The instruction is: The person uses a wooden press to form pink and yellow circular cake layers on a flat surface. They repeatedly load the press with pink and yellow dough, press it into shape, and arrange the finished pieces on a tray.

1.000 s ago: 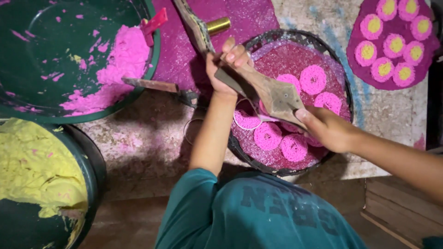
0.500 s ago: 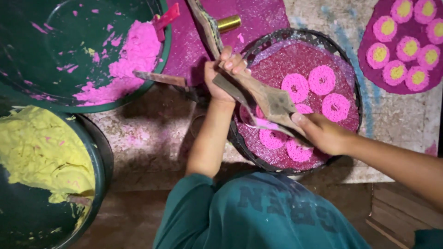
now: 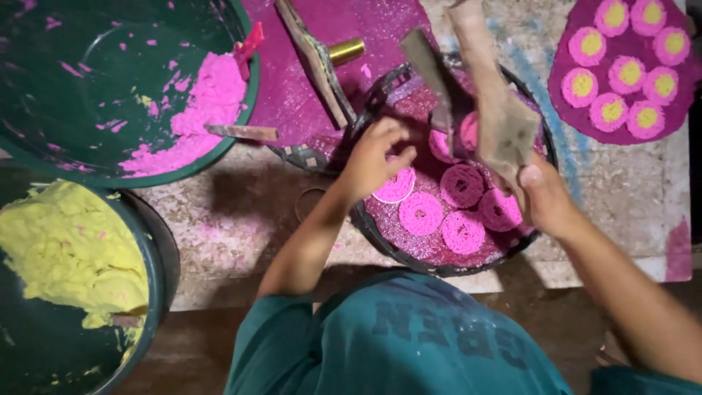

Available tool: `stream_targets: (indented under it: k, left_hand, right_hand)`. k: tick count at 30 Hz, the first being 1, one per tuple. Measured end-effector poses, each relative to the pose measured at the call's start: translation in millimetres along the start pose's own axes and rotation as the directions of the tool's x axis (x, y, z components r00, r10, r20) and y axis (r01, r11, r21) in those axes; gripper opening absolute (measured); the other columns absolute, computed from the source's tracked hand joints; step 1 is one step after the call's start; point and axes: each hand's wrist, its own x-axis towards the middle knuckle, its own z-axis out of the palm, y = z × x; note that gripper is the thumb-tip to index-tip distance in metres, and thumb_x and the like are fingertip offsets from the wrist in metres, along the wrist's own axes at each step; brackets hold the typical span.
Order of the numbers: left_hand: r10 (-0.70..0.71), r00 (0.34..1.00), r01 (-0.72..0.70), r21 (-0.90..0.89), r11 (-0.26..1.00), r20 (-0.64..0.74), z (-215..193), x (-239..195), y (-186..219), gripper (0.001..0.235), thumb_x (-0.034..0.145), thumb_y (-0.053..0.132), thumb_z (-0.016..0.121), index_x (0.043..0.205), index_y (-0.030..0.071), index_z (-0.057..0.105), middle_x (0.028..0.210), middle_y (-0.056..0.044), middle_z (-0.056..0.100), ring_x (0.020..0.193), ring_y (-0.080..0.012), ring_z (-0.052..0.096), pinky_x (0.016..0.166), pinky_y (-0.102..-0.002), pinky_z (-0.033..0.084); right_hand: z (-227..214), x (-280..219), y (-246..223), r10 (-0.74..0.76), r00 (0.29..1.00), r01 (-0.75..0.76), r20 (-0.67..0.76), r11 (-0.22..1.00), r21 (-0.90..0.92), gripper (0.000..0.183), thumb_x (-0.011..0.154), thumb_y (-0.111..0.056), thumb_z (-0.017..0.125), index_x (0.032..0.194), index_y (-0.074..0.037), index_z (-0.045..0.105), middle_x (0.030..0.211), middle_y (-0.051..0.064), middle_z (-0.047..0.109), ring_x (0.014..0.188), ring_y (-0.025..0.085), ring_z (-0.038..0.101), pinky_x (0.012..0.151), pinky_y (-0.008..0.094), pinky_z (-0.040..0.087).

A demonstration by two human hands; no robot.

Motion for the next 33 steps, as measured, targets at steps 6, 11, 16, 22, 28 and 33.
stream_targets:
  k: [6,11,16,22,28,33]
  left_hand:
    - [0.115,0.99,-0.05,0.559,0.828,-0.081,16,-28,13,0.068,0.062,0.047,0.088,0.112,0.004,0.071,0.122,-0.014,0.056,0.119,-0.0351,0.05,0.095,-0.049,0.041]
    - [0.111,0.993,-0.077,0.564,0.822,-0.026,36,-25,4,0.046,0.072,0.043,0.085,0.103,0.011,0.076,0.125,-0.006,0.059,0.122,-0.029,0.051,0.101,-0.047,0.037]
    - [-0.071,0.997,0.053,0.354,0.934,0.039,38,-16,-11,0.017,0.083,0.036,0.079,0.082,0.019,0.081,0.115,0.003,0.069,0.113,-0.022,0.057,0.102,-0.045,0.037]
    - [0.01,0.997,0.016,0.33,0.944,-0.079,-6,-23,-18,0.014,0.095,0.023,0.069,0.095,0.02,0.083,0.111,0.001,0.072,0.107,-0.0248,0.061,0.092,-0.043,0.043]
    - [0.119,0.981,-0.008,0.579,0.815,-0.154,-10,-48,-6,0.013,0.084,0.022,0.074,0.091,0.011,0.077,0.105,-0.002,0.068,0.101,-0.0278,0.061,0.082,-0.043,0.048]
    - [0.07,0.981,0.046,0.561,0.827,-0.183,-13,-65,1,0.015,0.087,0.012,0.067,0.098,0.017,0.077,0.111,0.001,0.069,0.106,-0.0264,0.061,0.091,-0.041,0.05]
  right_hand:
    - [24,-45,30,-0.091,0.976,0.113,-0.197,0.988,0.104,0.099,0.098,-0.085,0.026,0.135,0.001,0.057,0.116,0.007,0.063,0.106,0.021,0.06,0.094,0.036,0.048]
    - [42,-74,38,-0.064,0.939,0.202,-0.338,0.898,0.39,0.106,0.091,-0.09,0.036,0.146,0.0,0.043,0.129,0.009,0.052,0.116,0.023,0.052,0.1,0.039,0.042]
    - [31,-99,48,-0.098,0.893,0.296,-0.439,0.864,0.408,0.095,0.093,-0.088,0.042,0.147,-0.01,0.043,0.125,0.005,0.051,0.113,0.021,0.05,0.099,0.04,0.042]
    - [20,-118,67,-0.067,0.875,0.333,-0.48,0.802,0.496,0.073,0.099,-0.081,0.05,0.131,-0.016,0.046,0.115,0.0,0.049,0.106,0.018,0.047,0.095,0.038,0.039]
    - [32,-112,58,-0.198,0.866,0.425,-0.46,0.776,0.467,0.061,0.103,-0.078,0.051,0.11,-0.017,0.048,0.094,-0.003,0.044,0.087,0.016,0.043,0.079,0.034,0.036]
    - [39,-104,40,-0.143,0.861,0.384,-0.489,0.813,0.438,0.066,0.099,-0.081,0.047,0.108,-0.016,0.047,0.092,-0.001,0.043,0.084,0.017,0.042,0.08,0.036,0.036]
